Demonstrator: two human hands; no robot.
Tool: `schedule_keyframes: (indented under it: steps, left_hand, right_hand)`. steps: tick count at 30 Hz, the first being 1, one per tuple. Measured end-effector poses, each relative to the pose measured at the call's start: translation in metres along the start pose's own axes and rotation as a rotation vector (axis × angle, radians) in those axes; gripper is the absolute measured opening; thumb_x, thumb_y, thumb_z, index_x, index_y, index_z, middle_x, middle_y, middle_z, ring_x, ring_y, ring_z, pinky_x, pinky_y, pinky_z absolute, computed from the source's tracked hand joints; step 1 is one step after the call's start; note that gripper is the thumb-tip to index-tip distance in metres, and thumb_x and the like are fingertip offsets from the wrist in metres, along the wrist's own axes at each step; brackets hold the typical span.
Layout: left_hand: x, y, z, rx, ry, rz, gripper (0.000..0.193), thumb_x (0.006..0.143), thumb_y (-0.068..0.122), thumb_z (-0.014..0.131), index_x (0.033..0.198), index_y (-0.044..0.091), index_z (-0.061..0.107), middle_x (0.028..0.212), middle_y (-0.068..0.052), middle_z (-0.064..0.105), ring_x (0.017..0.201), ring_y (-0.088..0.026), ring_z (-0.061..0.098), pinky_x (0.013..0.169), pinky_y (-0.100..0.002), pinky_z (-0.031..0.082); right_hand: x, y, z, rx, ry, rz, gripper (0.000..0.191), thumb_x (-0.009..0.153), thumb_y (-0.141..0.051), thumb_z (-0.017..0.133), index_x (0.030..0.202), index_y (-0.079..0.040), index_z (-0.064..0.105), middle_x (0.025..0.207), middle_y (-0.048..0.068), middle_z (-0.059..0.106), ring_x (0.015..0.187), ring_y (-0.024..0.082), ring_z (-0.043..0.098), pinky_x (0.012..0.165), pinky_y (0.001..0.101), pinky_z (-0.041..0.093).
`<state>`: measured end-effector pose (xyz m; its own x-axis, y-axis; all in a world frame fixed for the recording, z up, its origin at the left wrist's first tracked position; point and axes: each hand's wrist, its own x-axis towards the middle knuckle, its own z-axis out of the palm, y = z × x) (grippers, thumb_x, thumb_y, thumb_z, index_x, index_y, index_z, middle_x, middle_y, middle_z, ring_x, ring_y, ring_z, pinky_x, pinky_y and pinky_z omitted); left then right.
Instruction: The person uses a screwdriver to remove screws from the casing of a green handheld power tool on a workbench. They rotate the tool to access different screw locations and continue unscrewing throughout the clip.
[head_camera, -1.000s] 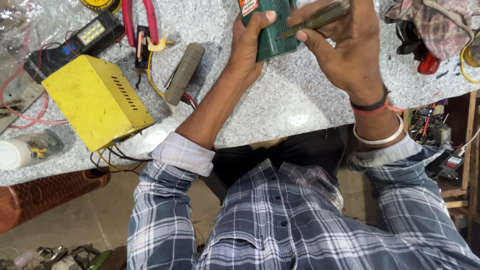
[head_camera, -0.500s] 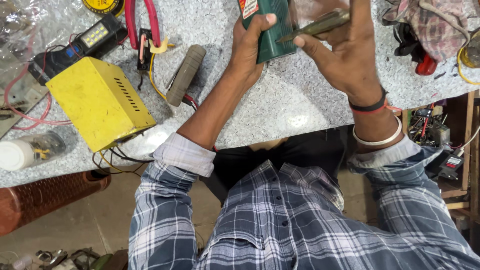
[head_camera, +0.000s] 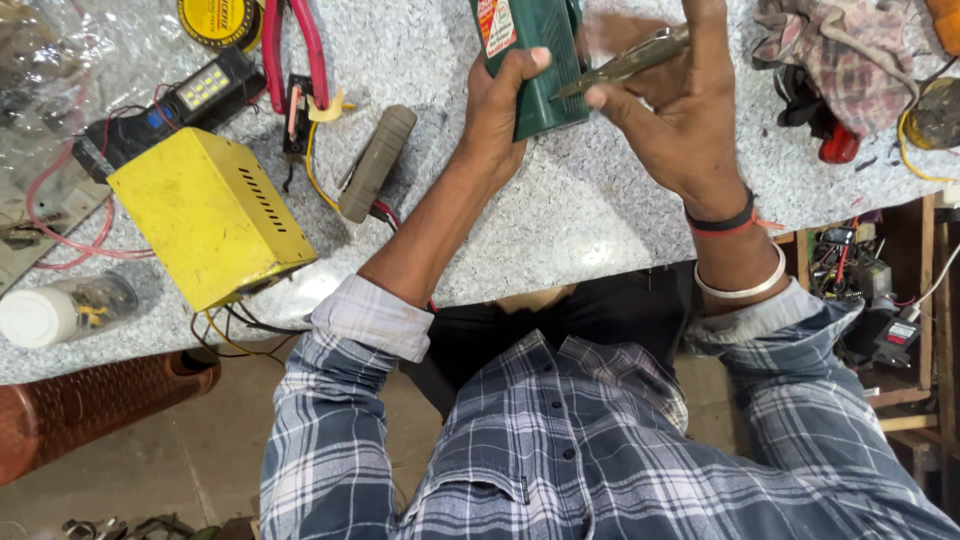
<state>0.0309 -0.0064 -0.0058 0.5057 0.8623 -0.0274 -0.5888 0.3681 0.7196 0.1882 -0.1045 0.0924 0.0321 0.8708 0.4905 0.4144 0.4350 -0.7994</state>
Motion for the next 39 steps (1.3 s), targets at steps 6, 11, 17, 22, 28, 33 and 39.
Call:
schedule_keyframes:
  steps: [6, 11, 17, 22, 28, 33, 39]
  left_hand:
    - [0.000, 0.001, 0.004, -0.017, 0.019, -0.013, 0.053, 0.088, 0.023, 0.073, 0.129, -0.007, 0.054, 0.111, -0.015, 0.067, 0.097, -0.022, 0.071, 0.087, -0.036, 0.064]
    - [-0.001, 0.004, 0.004, -0.009, 0.009, -0.020, 0.054, 0.087, 0.022, 0.072, 0.129, -0.006, 0.053, 0.111, -0.015, 0.067, 0.098, -0.023, 0.072, 0.086, -0.037, 0.064]
    - [-0.001, 0.005, 0.002, -0.024, 0.013, -0.016, 0.054, 0.089, 0.020, 0.072, 0.132, -0.006, 0.052, 0.116, -0.014, 0.065, 0.102, -0.021, 0.070, 0.090, -0.037, 0.062]
    - [-0.003, 0.007, 0.003, -0.044, 0.006, -0.025, 0.054, 0.088, 0.020, 0.071, 0.131, -0.005, 0.052, 0.115, -0.014, 0.065, 0.102, -0.022, 0.070, 0.091, -0.036, 0.063]
    - [-0.003, 0.009, 0.005, -0.024, 0.010, -0.025, 0.053, 0.089, 0.021, 0.071, 0.130, -0.006, 0.052, 0.112, -0.015, 0.065, 0.098, -0.023, 0.070, 0.087, -0.037, 0.062]
    - [-0.002, 0.006, 0.005, -0.020, 0.026, -0.018, 0.054, 0.088, 0.021, 0.073, 0.130, -0.005, 0.052, 0.112, -0.014, 0.065, 0.099, -0.022, 0.069, 0.088, -0.037, 0.062]
    - [0.000, 0.004, 0.003, 0.006, 0.024, 0.011, 0.054, 0.089, 0.021, 0.073, 0.131, -0.007, 0.053, 0.114, -0.014, 0.065, 0.101, -0.021, 0.069, 0.090, -0.036, 0.061]
  right_hand:
    - [0.010, -0.013, 0.000, 0.025, 0.031, 0.032, 0.092, 0.097, 0.008, 0.086, 0.159, -0.011, 0.020, 0.104, 0.016, 0.072, 0.102, 0.024, 0.078, 0.087, 0.0312, 0.069]
    - [0.008, -0.015, 0.005, -0.020, 0.096, 0.103, 0.086, 0.092, 0.003, 0.084, 0.153, -0.005, 0.024, 0.092, 0.012, 0.072, 0.086, 0.020, 0.077, 0.075, 0.0289, 0.066]
    - [0.002, -0.008, 0.000, 0.108, -0.073, 0.033, 0.077, 0.106, 0.011, 0.072, 0.159, -0.005, 0.018, 0.112, 0.017, 0.074, 0.109, 0.023, 0.077, 0.094, 0.0295, 0.066]
    - [-0.002, -0.005, -0.002, 0.126, -0.071, 0.031, 0.091, 0.108, 0.008, 0.079, 0.167, -0.013, 0.014, 0.120, 0.021, 0.068, 0.117, 0.024, 0.073, 0.100, 0.0317, 0.065]
    - [-0.001, -0.003, 0.007, -0.012, 0.011, -0.008, 0.093, 0.104, 0.013, 0.079, 0.161, -0.016, 0.013, 0.111, 0.024, 0.073, 0.100, 0.027, 0.078, 0.084, 0.0334, 0.069]
    - [0.001, -0.007, 0.013, 0.038, 0.052, 0.020, 0.093, 0.104, 0.012, 0.077, 0.166, -0.017, 0.013, 0.105, 0.020, 0.076, 0.095, 0.024, 0.078, 0.078, 0.0305, 0.067]
    - [0.006, -0.006, 0.016, -0.023, 0.082, -0.048, 0.085, 0.101, 0.012, 0.079, 0.164, -0.017, 0.028, 0.102, 0.019, 0.075, 0.089, 0.023, 0.077, 0.073, 0.0301, 0.065]
